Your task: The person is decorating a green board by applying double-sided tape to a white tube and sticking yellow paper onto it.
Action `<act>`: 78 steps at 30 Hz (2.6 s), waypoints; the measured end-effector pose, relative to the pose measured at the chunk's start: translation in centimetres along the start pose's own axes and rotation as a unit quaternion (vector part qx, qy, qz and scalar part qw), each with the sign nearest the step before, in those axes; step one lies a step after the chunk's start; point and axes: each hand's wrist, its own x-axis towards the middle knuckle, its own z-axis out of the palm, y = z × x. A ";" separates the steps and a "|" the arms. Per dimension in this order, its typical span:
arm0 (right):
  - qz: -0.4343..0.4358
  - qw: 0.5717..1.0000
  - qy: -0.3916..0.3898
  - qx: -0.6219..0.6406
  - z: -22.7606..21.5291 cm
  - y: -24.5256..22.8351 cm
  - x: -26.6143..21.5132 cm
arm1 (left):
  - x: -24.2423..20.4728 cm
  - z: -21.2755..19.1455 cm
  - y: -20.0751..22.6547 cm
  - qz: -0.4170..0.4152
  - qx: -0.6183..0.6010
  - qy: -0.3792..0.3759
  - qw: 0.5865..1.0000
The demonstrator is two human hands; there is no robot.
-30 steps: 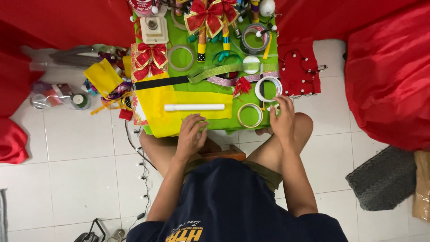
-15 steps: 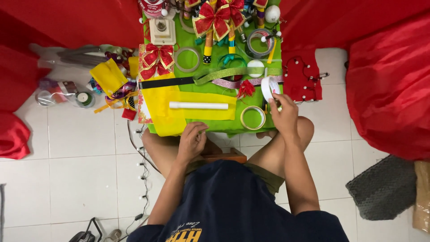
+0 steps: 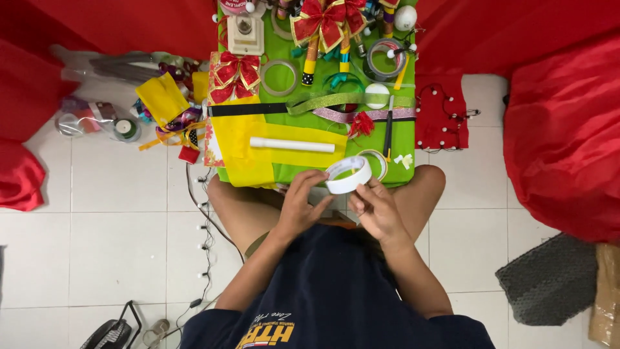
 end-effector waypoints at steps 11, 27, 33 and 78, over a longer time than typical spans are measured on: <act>-0.175 0.842 -0.091 -0.503 -3.4 -2.8 0.3 | 1.1 -4.4 0.9 -0.011 -0.011 -0.081 0.997; -0.253 0.784 -0.076 -0.561 -1.0 -1.5 0.0 | 1.8 -2.9 4.1 -0.005 0.015 -0.007 1.000; -0.314 0.753 -0.096 -0.570 -0.5 -1.3 0.0 | 1.3 -1.7 3.5 -0.026 0.032 0.032 0.999; -0.186 0.764 -0.217 -0.579 0.7 -5.7 -0.2 | -0.7 -1.0 0.0 -0.149 -0.279 -0.257 0.913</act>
